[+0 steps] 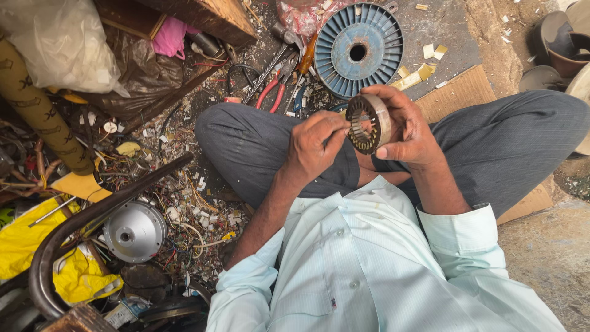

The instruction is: The person sits on the floor and repairs a motor stator by hand. They insert small copper wire pieces into the stator slots, fold them, and use scissors to trim the excess wire. The person repeats this process for multiple slots on the stator.

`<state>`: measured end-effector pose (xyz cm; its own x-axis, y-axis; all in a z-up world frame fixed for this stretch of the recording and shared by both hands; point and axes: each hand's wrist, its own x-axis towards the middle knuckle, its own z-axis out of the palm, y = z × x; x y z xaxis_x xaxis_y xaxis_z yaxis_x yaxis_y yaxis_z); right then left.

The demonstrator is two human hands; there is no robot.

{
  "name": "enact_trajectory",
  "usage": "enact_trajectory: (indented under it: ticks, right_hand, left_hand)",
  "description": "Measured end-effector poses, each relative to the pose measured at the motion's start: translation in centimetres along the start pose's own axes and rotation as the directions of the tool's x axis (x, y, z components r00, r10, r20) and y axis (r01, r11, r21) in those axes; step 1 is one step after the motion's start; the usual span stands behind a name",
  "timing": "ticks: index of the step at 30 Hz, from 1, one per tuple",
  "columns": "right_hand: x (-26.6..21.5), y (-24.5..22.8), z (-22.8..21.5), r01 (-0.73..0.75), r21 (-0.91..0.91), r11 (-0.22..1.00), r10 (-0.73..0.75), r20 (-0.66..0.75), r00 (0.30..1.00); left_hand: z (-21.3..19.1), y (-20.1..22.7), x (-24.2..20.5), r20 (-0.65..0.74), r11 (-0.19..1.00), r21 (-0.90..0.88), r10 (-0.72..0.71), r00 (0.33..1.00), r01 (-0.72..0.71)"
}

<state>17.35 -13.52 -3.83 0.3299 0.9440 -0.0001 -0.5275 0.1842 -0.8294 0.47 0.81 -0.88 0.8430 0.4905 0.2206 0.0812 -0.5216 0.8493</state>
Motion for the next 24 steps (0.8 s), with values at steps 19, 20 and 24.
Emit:
enact_trajectory:
  ticks: [19, 20, 24]
  right_hand:
    - [0.2, 2.8, 0.0, 0.009, -0.083, 0.997, -0.024, -0.188, 0.982]
    - [0.2, 2.9, 0.0, 0.007, -0.061, 0.998, -0.018, -0.190, 0.982]
    - [0.2, 2.6, 0.1, 0.043, -0.124, 0.991, -0.062, -0.151, 0.987]
  left_hand:
    - [0.8, 0.1, -2.1, -0.011, 0.895, -0.414, -0.185, 0.983, 0.164]
    - [0.6, 0.0, -2.1, -0.020, 0.929, -0.349, -0.142, 0.990, 0.127]
    - [0.4, 0.2, -1.9, -0.042, 0.985, -0.171, -0.025, 0.999, 0.018]
